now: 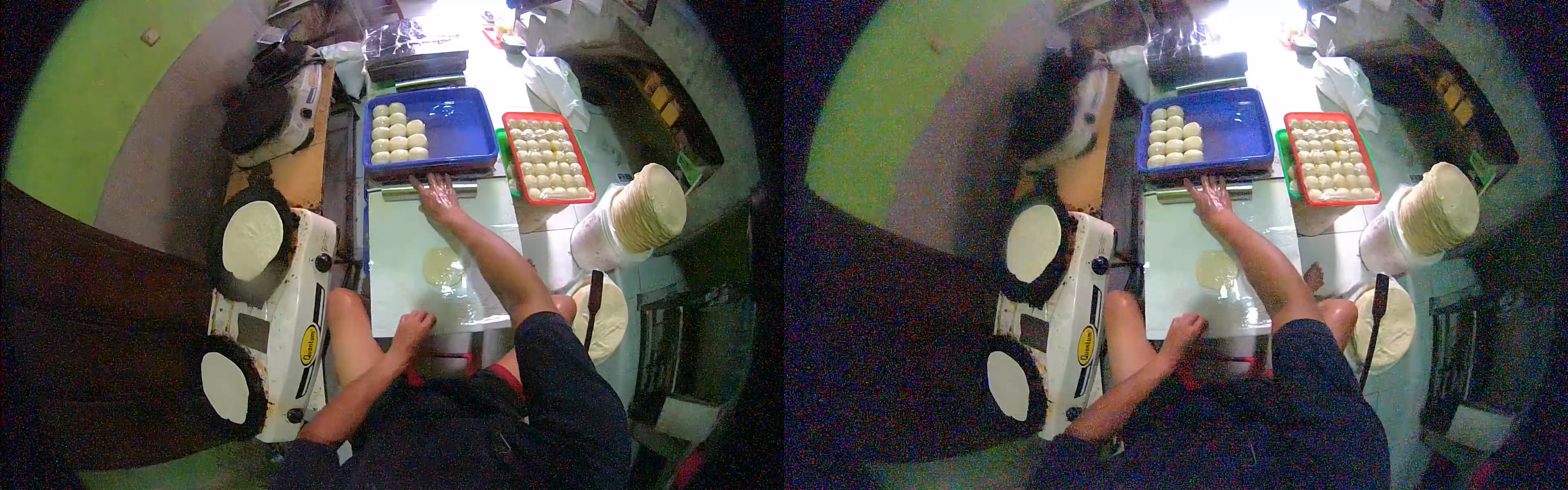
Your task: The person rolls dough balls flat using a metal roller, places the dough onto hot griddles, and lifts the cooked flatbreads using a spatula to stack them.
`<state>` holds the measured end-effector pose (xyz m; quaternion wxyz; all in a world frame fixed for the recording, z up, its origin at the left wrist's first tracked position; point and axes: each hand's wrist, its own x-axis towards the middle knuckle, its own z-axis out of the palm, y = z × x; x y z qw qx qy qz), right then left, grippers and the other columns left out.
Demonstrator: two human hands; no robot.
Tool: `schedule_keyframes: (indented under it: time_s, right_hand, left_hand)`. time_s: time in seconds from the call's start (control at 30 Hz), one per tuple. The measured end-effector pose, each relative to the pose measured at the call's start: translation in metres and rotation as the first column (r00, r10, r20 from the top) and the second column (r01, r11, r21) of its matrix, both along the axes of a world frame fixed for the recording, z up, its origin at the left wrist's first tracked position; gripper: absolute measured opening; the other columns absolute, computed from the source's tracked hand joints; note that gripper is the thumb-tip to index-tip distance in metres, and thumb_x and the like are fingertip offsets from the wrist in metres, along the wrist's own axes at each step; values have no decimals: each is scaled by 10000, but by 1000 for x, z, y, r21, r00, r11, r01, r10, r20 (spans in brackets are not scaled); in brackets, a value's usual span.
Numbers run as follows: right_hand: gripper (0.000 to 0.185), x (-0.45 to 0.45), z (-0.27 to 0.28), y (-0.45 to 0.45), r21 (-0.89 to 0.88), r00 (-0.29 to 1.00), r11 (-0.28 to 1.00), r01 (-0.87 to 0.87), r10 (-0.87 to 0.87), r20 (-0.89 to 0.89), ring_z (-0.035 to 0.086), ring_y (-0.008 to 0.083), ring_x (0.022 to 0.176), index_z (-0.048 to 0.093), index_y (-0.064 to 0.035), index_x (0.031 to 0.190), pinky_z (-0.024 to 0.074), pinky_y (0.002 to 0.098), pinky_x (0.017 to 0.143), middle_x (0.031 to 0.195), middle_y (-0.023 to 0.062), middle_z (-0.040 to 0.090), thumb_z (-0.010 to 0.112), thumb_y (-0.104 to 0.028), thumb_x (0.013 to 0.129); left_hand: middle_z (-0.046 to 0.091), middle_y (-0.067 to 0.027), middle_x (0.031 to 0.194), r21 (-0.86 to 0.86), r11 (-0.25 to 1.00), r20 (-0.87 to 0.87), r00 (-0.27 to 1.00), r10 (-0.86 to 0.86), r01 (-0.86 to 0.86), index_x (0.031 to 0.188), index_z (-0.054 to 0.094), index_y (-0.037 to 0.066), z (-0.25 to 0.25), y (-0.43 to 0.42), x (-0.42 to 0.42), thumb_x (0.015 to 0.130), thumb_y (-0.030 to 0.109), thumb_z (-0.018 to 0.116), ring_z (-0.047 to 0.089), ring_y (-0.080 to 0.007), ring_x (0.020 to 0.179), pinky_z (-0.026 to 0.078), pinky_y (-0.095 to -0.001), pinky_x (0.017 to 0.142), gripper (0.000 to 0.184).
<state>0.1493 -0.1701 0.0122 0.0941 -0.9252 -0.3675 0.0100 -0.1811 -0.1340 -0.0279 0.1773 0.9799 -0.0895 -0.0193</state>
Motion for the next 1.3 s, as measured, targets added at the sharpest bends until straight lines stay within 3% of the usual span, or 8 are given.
schedule_keyframes:
  time_s: [0.13,0.2,0.37,0.47,0.67,0.73,1.17,1.3]
  right_hand:
    - [753,-64,7,-17,32,982,998,-54,59,-178,477,376,1293,415,-217,1489,293,573,1126,1340,200,521,759,-292,824]
    - [686,-134,-6,-51,118,987,984,-131,118,111,577,309,1141,472,-246,1442,430,509,951,1144,125,602,738,-238,809]
    - [633,-194,-16,-70,231,964,973,-1,-60,259,539,309,1184,482,-262,1435,384,540,1013,1173,134,583,682,-195,838]
    - [587,-144,6,-47,249,987,966,73,-105,118,507,327,1216,466,-267,1456,317,587,1079,1256,158,537,641,-204,899]
    - [776,-214,-17,-74,169,996,985,15,-30,90,501,298,1215,449,-314,1471,295,594,1088,1252,107,529,796,-312,777]
    - [659,-188,-37,-62,214,965,975,49,-102,242,495,303,1227,475,-305,1434,290,593,1086,1256,99,537,742,-320,832]
    - [414,-160,1,-45,289,980,946,150,-180,81,385,339,1344,540,-251,1358,149,640,1148,1284,91,498,580,-326,953]
    - [510,-149,-9,-47,403,972,887,226,-232,-34,275,390,1464,511,-250,1406,149,687,1145,1521,188,373,611,-327,912]
  left_hand:
    - [642,-94,964,-58,997,-30,998,52,-54,966,637,101,-5,-2,-1,826,106,568,629,-305,939,494,-457,795,157]
    - [641,-104,942,-101,993,30,997,73,-69,955,642,91,1,-7,-8,805,89,579,628,-311,943,491,-458,803,163]
    - [639,-114,922,-24,997,26,996,81,-80,919,636,79,2,-6,-8,756,48,608,629,-318,956,486,-453,814,169]
    - [637,-112,921,-98,993,25,997,74,-71,894,625,75,20,-7,-8,744,32,612,628,-319,953,486,-451,813,156]
    - [634,-116,919,-145,985,51,994,101,-93,865,621,68,3,-6,-6,734,-14,597,621,-322,958,475,-460,832,157]
    - [639,-118,929,-188,978,23,995,95,-89,849,621,64,16,-6,-8,712,-20,605,617,-320,966,473,-457,842,161]
    - [629,-100,928,-172,982,26,996,85,-79,913,629,101,23,-5,-9,654,2,673,619,-323,959,484,-471,846,280]
    - [628,-95,954,-116,990,-21,996,84,-86,932,628,106,13,0,-7,654,12,685,610,-310,979,475,-456,864,299]
